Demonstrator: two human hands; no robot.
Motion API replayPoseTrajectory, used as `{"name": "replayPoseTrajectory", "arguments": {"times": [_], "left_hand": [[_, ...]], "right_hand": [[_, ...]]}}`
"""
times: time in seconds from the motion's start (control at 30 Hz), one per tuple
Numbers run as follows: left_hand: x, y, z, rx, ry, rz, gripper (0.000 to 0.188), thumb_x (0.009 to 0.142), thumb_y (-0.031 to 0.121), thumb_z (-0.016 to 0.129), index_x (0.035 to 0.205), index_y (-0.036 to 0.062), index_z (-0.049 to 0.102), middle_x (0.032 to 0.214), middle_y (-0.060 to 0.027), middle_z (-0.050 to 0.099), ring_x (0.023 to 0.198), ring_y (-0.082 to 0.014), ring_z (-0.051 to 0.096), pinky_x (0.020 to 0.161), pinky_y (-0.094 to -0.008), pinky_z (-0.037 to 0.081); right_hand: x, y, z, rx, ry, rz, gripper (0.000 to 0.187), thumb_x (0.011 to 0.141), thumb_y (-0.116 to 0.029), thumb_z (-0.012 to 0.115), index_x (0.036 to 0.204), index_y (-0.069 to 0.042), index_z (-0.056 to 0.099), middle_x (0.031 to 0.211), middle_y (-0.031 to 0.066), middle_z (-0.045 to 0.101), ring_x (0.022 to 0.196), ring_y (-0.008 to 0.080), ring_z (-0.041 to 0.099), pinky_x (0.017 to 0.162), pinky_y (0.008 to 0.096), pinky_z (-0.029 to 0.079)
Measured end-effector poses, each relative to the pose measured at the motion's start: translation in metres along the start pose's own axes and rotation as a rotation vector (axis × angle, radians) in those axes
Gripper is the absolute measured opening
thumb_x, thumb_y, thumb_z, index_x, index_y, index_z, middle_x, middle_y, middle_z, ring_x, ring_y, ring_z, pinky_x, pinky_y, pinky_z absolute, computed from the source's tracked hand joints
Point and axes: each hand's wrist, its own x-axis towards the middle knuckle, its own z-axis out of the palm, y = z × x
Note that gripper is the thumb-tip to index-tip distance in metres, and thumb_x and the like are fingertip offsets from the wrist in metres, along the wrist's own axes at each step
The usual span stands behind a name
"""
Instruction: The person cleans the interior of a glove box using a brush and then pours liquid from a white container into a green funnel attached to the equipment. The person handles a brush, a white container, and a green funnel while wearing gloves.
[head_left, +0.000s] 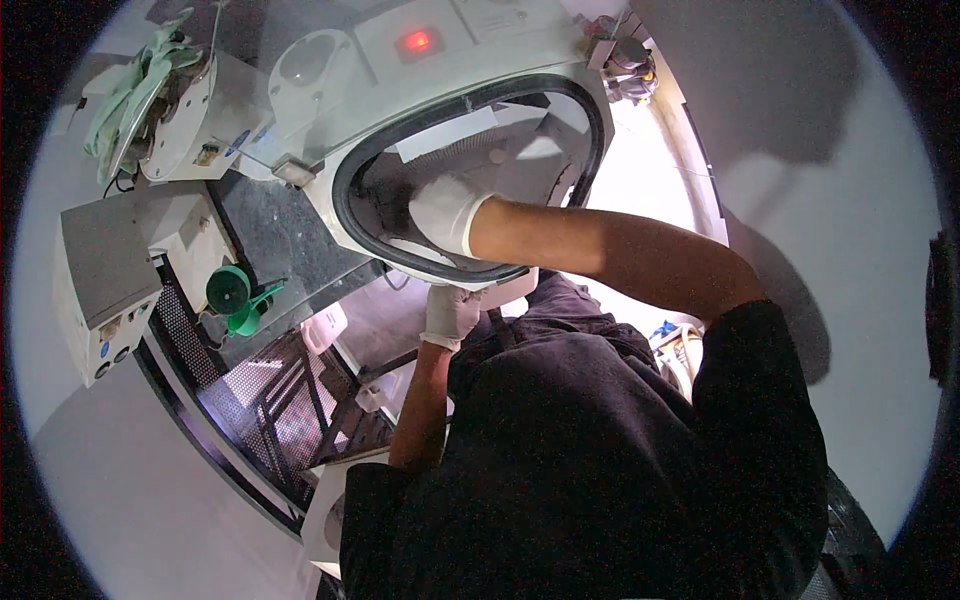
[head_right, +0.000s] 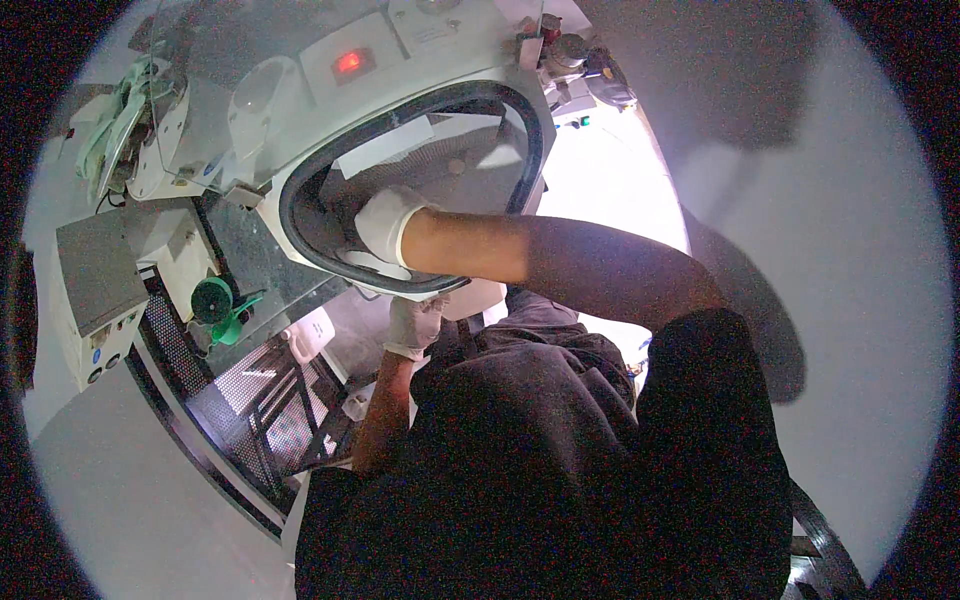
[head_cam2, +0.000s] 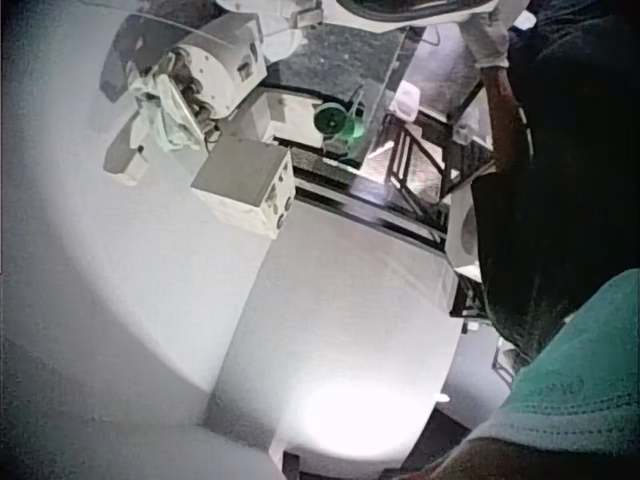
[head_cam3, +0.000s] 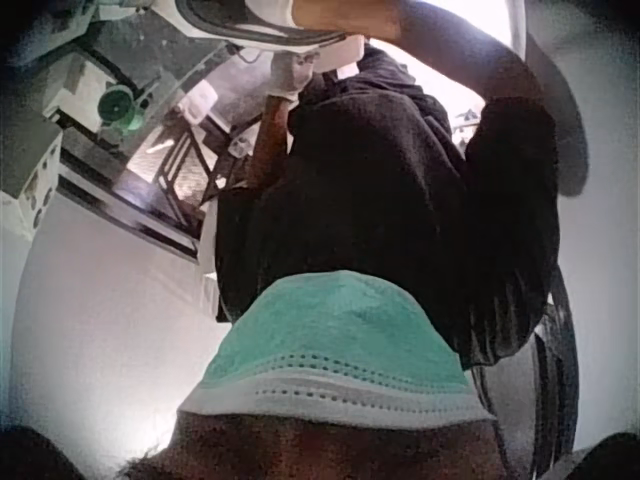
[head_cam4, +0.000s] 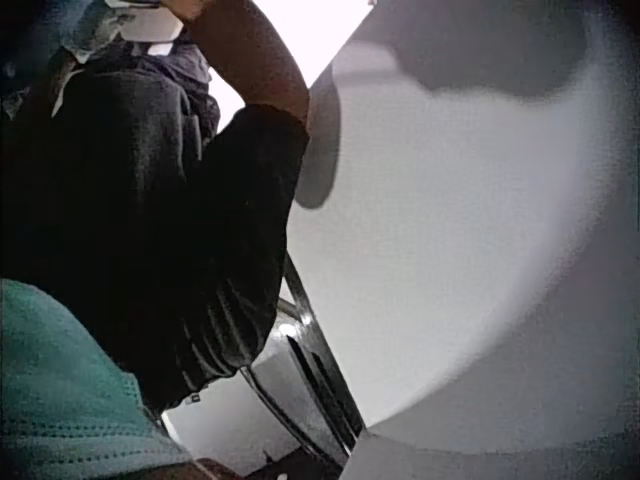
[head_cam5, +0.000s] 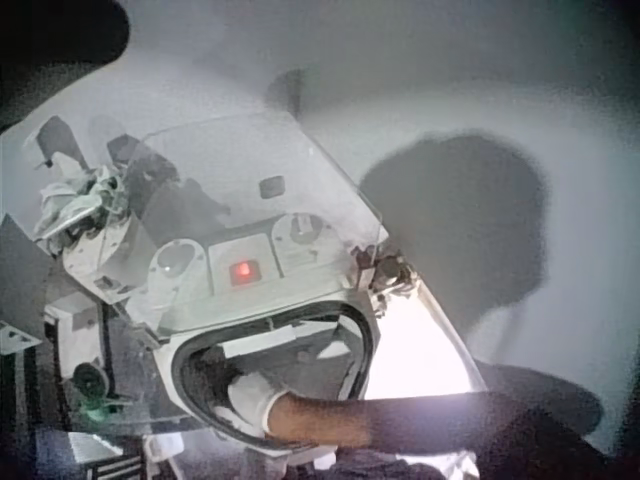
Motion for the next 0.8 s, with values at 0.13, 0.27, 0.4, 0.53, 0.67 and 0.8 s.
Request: {"name": "replayPoseTrajectory", "arguments": {"times": [0.13,0.27,0.4,0.53,0.67,0.8], "left_hand": [[-0.001,-0.002,-0.001,0.022,0.007,0.002,0.020,0.084,0.011,0.074,0.104,0.0075,0.075,0.095,-0.0132,0.075,0.088,-0.0302,0.073,0.076,-0.0410,0.056],[0.000,-0.006,0.001,0.097,0.015,0.075,0.022,0.084,0.010,0.074,0.105,0.0062,0.074,0.097,-0.0146,0.076,0.087,-0.0294,0.074,0.075,-0.0398,0.057],[-0.002,-0.004,0.001,0.048,0.007,0.046,0.022,0.084,0.013,0.075,0.105,0.0071,0.074,0.099,-0.0156,0.075,0.092,-0.0327,0.073,0.080,-0.0433,0.056],[0.002,0.008,-0.003,0.097,0.079,0.069,0.019,0.083,0.015,0.075,0.101,0.0079,0.076,0.099,-0.0153,0.075,0.095,-0.0342,0.072,0.086,-0.0452,0.054],[0.004,0.011,-0.005,0.098,0.045,0.084,0.013,0.083,0.016,0.076,0.093,0.0078,0.078,0.097,-0.0148,0.075,0.092,-0.0348,0.071,0.086,-0.0456,0.054],[-0.001,-0.001,0.001,0.105,0.085,0.085,0.011,0.083,0.016,0.077,0.090,0.0074,0.078,0.094,-0.0144,0.075,0.090,-0.0329,0.072,0.084,-0.0456,0.055]], "right_hand": [[-0.021,0.008,-0.024,-0.107,-0.123,-0.037,0.020,0.084,-0.011,0.062,0.094,0.001,0.075,0.091,0.0191,0.074,0.090,0.0394,0.073,0.075,0.0497,0.059],[-0.031,-0.002,-0.061,-0.148,-0.042,0.037,0.018,0.085,-0.012,0.063,0.092,-0.004,0.077,0.092,0.0180,0.075,0.092,0.0400,0.073,0.073,0.0521,0.060],[-0.007,0.010,-0.013,-0.171,-0.028,0.076,0.021,0.088,-0.015,0.061,0.093,-0.002,0.077,0.092,0.0161,0.075,0.091,0.0371,0.074,0.075,0.0481,0.060],[-0.036,0.004,-0.035,-0.066,-0.146,0.132,0.024,0.086,-0.013,0.065,0.101,0.001,0.077,0.102,0.0195,0.076,0.096,0.0363,0.074,0.081,0.0446,0.060],[-0.020,0.014,-0.029,-0.188,0.009,0.162,0.035,0.094,-0.033,0.056,0.088,-0.005,0.077,0.090,0.0186,0.075,0.088,0.0354,0.074,0.079,0.0498,0.057],[-0.026,0.016,-0.025,-0.172,-0.122,0.173,0.033,0.093,-0.031,0.056,0.086,-0.006,0.077,0.086,0.0161,0.075,0.085,0.0361,0.074,0.078,0.0486,0.058]]}}
